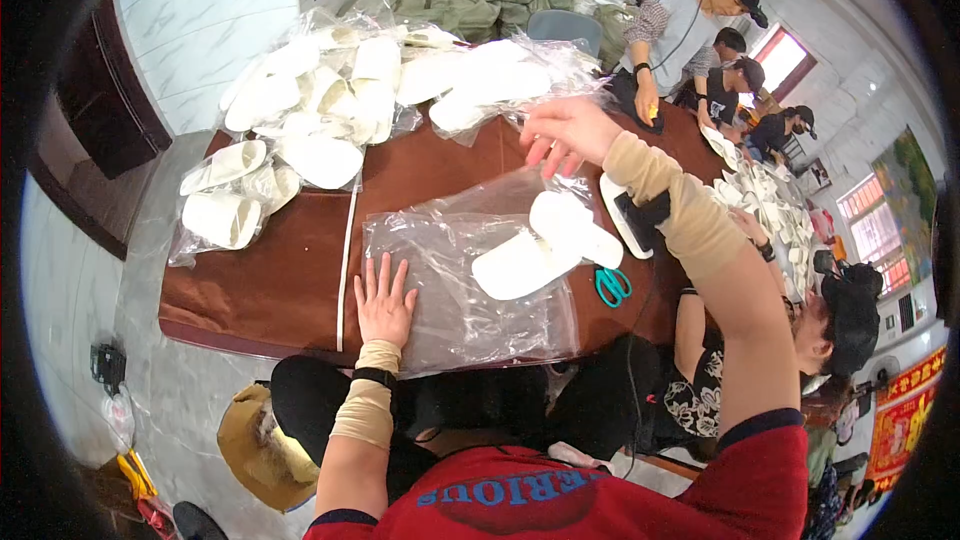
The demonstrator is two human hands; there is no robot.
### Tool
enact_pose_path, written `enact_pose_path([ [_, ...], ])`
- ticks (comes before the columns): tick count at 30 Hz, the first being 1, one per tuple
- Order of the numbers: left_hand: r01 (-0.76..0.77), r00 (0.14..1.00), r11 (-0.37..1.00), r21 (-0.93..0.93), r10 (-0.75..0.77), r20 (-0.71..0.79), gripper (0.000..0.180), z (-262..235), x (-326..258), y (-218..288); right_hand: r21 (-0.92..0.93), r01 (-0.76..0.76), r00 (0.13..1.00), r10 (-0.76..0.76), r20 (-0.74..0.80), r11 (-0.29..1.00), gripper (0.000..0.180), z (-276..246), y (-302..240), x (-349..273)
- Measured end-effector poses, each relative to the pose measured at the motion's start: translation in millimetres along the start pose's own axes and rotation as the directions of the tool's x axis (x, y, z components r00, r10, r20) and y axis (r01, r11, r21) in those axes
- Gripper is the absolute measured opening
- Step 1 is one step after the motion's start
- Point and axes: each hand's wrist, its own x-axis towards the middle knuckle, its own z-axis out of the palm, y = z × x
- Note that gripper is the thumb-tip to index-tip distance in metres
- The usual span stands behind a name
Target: Packing pairs of slippers into plastic bags at a manufacturing table.
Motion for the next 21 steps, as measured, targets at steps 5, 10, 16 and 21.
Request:
enact_pose_path([
  [5, 0.01, 1.0, 1.0, -0.002, -0.01, -0.003, 0.054, -4, -2, -2, -0.57, -0.169, 0.934, -0.053, -0.352, 0.804, 0.023, -25, 142, 34],
  [10, -0.023, 1.0, 0.999, -0.028, 0.024, 0.007, 0.054, 0, 10, 12, -0.517, -0.527, 0.846, 0.473, -0.244, 0.675, 0.029, -48, 318, 24],
  [16, 0.002, 1.0, 0.999, 0.037, -0.003, 0.02, 0.055, -4, 1, 0, 0.673, -0.181, 0.881, 0.423, -0.214, 0.718, 0.033, 51, 281, 22],
  [21, -0.012, 1.0, 1.0, 0.027, 0.011, 0.018, 0.055, 2, 8, 8, 0.474, 0.378, 0.8, -0.023, -0.599, 0.795, 0.024, 0, 299, 6],
])
